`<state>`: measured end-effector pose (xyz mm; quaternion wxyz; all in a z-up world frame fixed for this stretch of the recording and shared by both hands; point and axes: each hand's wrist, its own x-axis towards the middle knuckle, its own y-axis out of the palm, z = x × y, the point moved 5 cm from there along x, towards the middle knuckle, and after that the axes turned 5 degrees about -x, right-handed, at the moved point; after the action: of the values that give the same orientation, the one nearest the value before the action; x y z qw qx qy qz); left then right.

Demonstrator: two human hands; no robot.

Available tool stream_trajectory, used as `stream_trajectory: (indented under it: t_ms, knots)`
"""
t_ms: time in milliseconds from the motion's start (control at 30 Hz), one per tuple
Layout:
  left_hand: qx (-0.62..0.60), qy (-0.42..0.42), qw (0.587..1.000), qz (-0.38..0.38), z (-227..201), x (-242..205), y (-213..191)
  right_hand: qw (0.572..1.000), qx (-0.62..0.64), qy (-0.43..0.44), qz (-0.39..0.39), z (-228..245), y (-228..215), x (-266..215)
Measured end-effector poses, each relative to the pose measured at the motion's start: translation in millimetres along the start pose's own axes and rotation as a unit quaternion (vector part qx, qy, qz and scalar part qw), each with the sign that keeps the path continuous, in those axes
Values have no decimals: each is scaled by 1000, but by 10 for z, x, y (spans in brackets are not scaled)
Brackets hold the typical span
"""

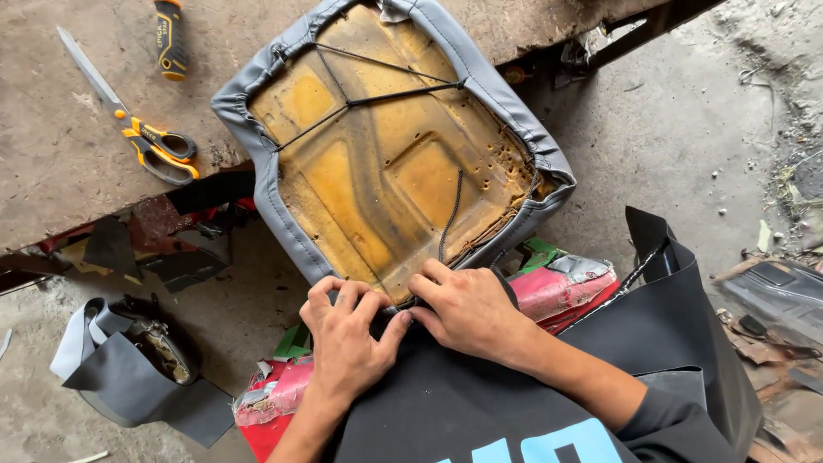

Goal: Trimming excess vinyl fabric from the edges of a reupholstered seat using scissors at a workbench.

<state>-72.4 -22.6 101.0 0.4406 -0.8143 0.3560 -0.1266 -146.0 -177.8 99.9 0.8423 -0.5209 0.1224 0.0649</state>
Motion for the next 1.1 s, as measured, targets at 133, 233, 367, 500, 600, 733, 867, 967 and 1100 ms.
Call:
stream_trajectory:
  t_ms: [133,233,367,500,600,733,867,967,1100]
  knots:
    - [-11,22,999,21,30,6,18,1000,-7,2,8,-22,65,8]
    - [-32,45,998,8,56,-27,22,1000,13,5,22,-32,92,2]
    - [-37,62,997,4,15,-23,14,999,40,12,30,-51,132,17]
    - [9,84,996,-41,-86,-31,-35,998,51,13,20,-83,90,29]
    - [27,87,995,-39,-128,0,-55,998,65,8,4,-114,19,-10]
    - [28,89,995,-44,-166,17,-59,997,77,17,-13,-125,56,-67]
    - [45,69,996,-29,-195,8,-32,996,60,49,-53,-100,79,-73]
    - [46,65,996,-42,-173,18,-23,994,57,42,-79,-141,24,-57]
    - [34,77,994,-75,-124,-81,-42,988,111,-41,-103,-192,2,-161]
